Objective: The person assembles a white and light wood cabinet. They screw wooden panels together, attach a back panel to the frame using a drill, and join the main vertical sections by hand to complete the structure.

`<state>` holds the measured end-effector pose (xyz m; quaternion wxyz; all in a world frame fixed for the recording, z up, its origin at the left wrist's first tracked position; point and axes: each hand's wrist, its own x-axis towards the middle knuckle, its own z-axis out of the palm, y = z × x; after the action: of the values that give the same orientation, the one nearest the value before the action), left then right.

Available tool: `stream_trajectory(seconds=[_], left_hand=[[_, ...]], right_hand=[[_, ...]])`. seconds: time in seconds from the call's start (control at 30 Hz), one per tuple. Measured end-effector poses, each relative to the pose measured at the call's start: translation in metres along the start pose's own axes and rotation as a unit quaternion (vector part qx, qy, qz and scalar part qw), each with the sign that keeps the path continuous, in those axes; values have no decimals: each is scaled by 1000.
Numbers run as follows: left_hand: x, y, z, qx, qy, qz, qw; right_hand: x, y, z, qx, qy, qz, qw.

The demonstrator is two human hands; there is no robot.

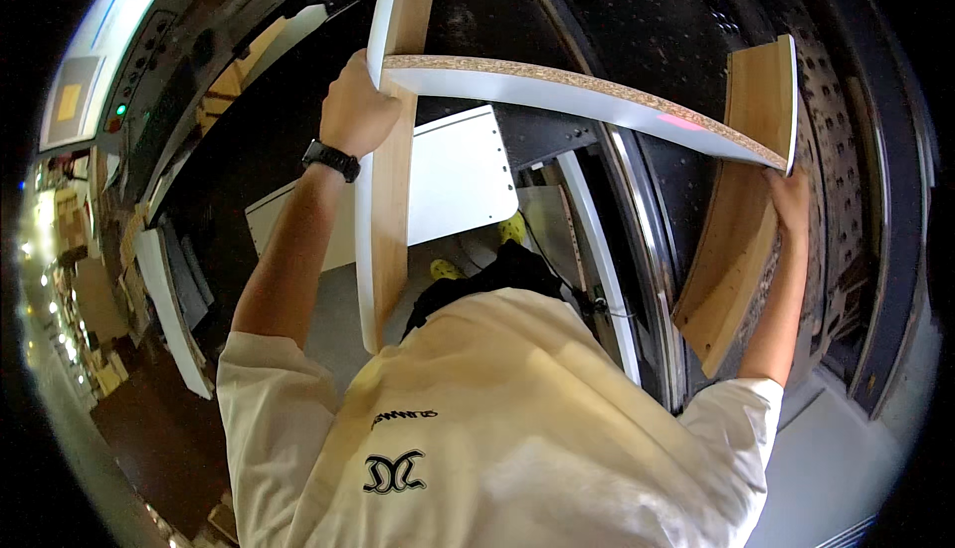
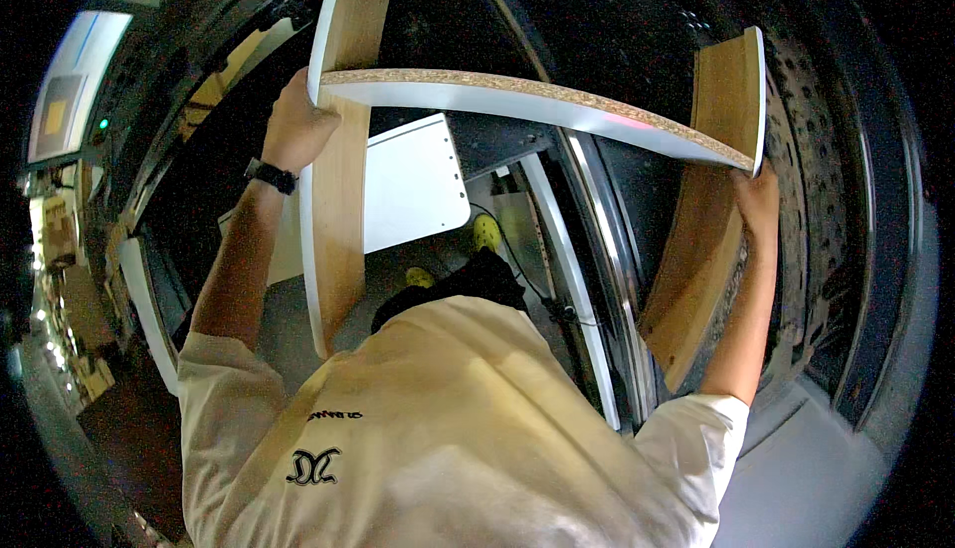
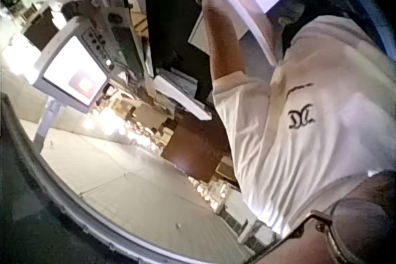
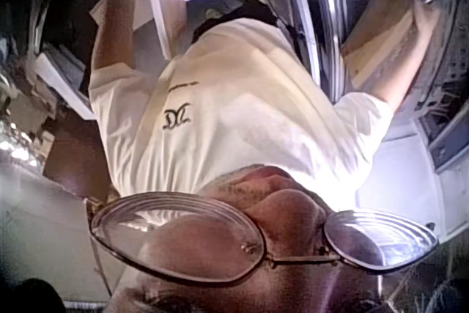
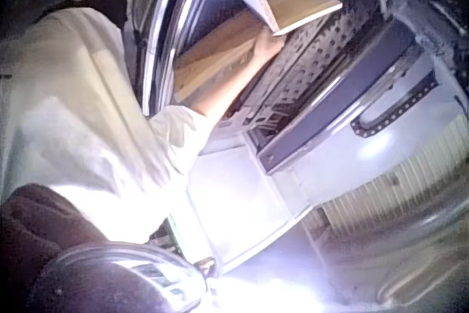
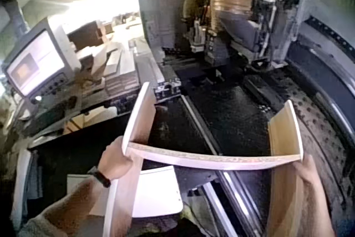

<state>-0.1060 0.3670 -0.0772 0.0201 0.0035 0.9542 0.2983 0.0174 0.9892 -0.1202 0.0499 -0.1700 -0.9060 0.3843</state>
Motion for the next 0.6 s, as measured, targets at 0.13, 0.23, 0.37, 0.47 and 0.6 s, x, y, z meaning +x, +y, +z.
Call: stream_trajectory(seconds=[0.13, 0.23, 0.37, 0.47, 0.6], left_hand=[[14, -20, -5, 29, -3, -49, 998], [24, -41, -1, 13, 8, -48, 999], [25, -50, 0, 8, 5, -72, 997], [30, -45, -6, 29, -18, -84, 996], [39, -58, -7, 50, -31, -83, 995]], right_hand=[[37, -23, 28, 3, -46, 2, 999], [49, -45, 45, -62, -50, -24, 997], [68, -37, 54, -78, -92, -24, 992], [76, -40, 59, -26, -106, -7, 994], [88, -34, 63, -4, -106, -35, 994]])
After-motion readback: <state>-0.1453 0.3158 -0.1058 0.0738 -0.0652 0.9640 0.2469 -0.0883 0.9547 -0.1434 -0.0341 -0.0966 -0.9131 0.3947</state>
